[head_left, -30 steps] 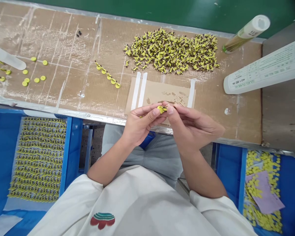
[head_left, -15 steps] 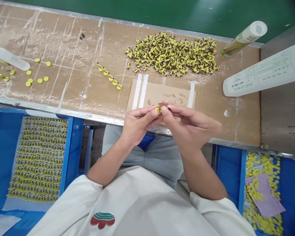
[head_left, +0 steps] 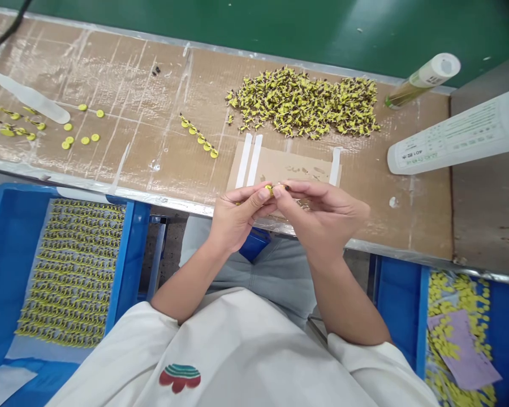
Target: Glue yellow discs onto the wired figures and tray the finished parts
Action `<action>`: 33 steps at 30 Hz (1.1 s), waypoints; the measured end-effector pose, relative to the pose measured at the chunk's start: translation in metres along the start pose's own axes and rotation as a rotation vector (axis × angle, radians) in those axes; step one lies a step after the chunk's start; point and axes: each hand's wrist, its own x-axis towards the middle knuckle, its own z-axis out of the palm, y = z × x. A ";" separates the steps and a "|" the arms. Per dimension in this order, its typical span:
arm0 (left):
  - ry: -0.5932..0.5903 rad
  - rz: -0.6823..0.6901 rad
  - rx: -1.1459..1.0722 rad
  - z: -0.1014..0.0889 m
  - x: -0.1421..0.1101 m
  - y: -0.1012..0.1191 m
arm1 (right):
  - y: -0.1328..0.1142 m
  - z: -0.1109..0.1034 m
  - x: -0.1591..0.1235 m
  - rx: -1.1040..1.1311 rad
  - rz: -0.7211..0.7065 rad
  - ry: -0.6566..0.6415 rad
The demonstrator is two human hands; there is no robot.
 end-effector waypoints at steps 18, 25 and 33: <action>0.128 0.042 0.010 -0.003 -0.006 0.014 | -0.003 0.019 -0.001 0.074 0.056 0.004; 0.190 0.156 0.033 -0.003 -0.011 0.014 | 0.000 0.030 -0.004 0.126 0.075 0.014; 0.196 0.238 0.066 -0.009 -0.012 0.017 | 0.004 0.036 -0.007 0.185 0.127 -0.031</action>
